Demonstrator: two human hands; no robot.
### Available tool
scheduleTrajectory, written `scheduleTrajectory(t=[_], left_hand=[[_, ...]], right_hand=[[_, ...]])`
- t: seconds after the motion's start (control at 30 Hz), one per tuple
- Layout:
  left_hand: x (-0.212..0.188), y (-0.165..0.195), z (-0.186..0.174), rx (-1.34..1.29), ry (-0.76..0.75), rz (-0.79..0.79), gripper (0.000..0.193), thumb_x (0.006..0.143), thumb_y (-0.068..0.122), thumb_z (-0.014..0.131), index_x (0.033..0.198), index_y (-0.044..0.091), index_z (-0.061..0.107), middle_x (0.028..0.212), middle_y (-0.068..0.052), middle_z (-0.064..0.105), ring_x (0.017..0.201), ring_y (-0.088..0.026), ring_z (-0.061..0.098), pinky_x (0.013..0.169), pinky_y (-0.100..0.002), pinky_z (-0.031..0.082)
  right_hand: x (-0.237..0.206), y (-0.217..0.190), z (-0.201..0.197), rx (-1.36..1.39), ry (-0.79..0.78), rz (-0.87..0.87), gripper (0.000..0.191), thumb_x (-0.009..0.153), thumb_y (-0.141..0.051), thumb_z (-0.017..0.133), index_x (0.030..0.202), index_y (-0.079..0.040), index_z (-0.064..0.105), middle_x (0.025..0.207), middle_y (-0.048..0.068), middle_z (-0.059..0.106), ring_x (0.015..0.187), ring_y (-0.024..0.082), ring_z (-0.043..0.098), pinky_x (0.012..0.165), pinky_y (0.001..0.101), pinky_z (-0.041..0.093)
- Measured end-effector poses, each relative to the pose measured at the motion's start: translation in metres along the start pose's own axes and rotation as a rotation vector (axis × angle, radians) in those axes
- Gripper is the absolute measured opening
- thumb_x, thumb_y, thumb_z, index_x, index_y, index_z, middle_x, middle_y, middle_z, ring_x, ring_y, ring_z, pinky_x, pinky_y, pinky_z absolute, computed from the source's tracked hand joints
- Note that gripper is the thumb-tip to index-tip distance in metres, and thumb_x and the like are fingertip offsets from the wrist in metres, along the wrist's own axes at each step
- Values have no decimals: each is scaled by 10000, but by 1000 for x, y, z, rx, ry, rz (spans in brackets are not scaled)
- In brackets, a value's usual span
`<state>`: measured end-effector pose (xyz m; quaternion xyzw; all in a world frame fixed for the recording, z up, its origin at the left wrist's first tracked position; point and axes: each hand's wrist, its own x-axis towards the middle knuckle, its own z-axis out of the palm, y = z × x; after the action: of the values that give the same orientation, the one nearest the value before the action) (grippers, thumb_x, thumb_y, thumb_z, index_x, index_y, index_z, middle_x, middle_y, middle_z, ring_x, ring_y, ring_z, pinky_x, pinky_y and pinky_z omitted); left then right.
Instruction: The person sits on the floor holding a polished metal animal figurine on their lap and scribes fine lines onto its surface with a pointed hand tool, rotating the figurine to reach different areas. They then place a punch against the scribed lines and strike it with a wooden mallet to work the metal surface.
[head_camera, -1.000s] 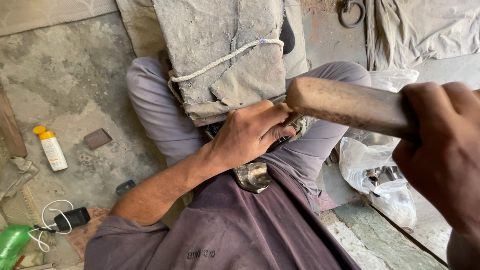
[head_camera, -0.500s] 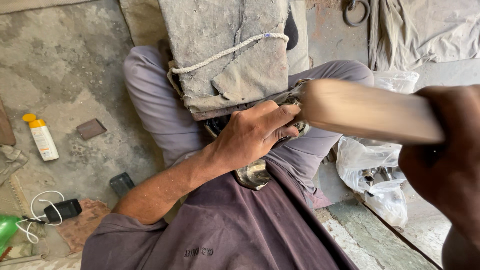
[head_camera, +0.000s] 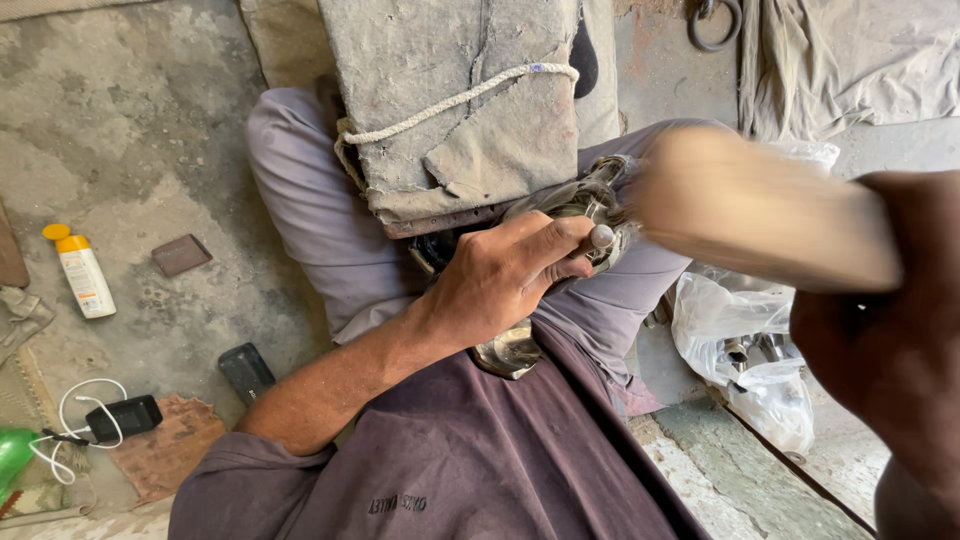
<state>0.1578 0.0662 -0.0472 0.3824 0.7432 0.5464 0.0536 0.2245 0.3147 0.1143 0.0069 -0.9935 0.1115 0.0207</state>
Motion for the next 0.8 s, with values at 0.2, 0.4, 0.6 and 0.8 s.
scheduleTrajectory(t=[0.2, 0.4, 0.6, 0.8], left_hand=[[-4, 1, 0, 43, 16, -19, 537, 1000, 214, 781, 1436, 229, 469, 921, -3, 635, 809, -129, 670, 694, -294, 616], [-6, -3, 3, 42, -49, 21, 493, 1028, 186, 739, 1450, 209, 485, 928, -13, 659, 796, -137, 690, 688, -269, 636], [22, -14, -15, -85, 102, -76, 203, 1061, 249, 675, 1187, 128, 571, 967, -32, 746, 896, -153, 793, 754, -252, 689], [48, -15, -19, -138, -80, -57, 285, 1017, 300, 685, 1176, 89, 578, 932, -51, 758, 824, -174, 797, 645, -262, 678]], right_hand=[[-4, -3, -2, 12, 4, 11, 421, 845, 126, 718, 1240, 74, 585, 1000, 204, 623, 821, 278, 662, 717, 347, 540], [-31, 4, 7, -17, 31, 62, 373, 915, 107, 757, 1250, 36, 609, 1047, 173, 606, 887, 258, 638, 809, 342, 555], [-70, 23, 18, -237, 136, 84, 264, 911, 8, 722, 1151, -18, 613, 1027, 145, 687, 908, 263, 649, 848, 363, 543], [-93, 46, 55, 35, 276, 383, 296, 907, 7, 684, 1198, 27, 630, 993, 166, 730, 838, 230, 736, 772, 346, 611]])
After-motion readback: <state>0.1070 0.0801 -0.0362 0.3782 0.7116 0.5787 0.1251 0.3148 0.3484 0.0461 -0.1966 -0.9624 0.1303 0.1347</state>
